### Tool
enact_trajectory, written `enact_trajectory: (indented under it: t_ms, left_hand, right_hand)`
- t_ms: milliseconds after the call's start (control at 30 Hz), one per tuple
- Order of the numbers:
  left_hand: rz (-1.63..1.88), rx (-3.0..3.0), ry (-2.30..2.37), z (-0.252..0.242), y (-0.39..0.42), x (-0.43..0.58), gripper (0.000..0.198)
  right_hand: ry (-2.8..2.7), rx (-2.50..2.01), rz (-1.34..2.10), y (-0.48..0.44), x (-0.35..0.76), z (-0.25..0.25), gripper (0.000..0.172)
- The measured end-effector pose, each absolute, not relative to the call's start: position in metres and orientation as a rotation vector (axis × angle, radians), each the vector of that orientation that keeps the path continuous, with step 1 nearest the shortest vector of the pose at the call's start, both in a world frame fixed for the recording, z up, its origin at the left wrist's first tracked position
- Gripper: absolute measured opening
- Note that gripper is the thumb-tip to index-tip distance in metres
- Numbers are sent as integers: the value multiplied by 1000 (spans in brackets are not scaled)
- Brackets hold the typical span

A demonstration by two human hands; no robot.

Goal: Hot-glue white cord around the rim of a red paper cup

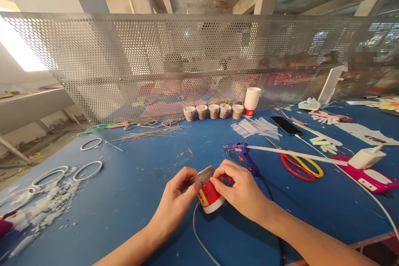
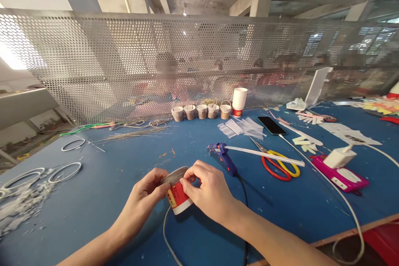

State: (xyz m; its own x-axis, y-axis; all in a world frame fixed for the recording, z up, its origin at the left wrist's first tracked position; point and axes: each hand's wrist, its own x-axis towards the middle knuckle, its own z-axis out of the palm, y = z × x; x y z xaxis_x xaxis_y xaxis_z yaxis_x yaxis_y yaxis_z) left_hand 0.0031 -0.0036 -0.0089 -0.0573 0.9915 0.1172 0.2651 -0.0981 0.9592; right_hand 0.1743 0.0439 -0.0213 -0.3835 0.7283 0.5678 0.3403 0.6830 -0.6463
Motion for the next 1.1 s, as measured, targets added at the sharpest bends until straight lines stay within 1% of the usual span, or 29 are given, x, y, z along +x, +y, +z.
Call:
enact_trajectory:
  t_ms: [167,333,433,567,767,867,933,1033,1100]
  left_hand:
    - [1228,1447,1398,-7,-4,4,17]
    - [1241,1480,1406,-10,-3,2,20]
    - [1230,1520,1419,-13,-1,0,19]
    - [1231,1673,1452,-17,2,-3,12]
    - [1241,1801,1546,-18,7,-4,14]
    - [1267,1816,1561,-16,8,-4,14]
    - [1286,1828,1574,-15,9,-5,14]
    - [1285,1857,1606,-16,10,-8,15]
    - [1276,1866,1624,-18,11,-10,18]
  right_hand:
    - [-1997,-833,548,44,174,-22,13]
    - [-1988,-867,645,45,175,-20,12]
    - [-1977,-889,683,49,176,-20,12]
    - [-2011,-887,704,52,181,-18,12]
    - [-2278,-799,721,35,196,1,14]
    - [-2454,-768,705,19,215,5,18]
    - [-2508,-836,711,14,232,4,20]
    - [-2435,-1079,758,23,260,2,15]
    - [-2318,-1296,767,39,276,2,20]
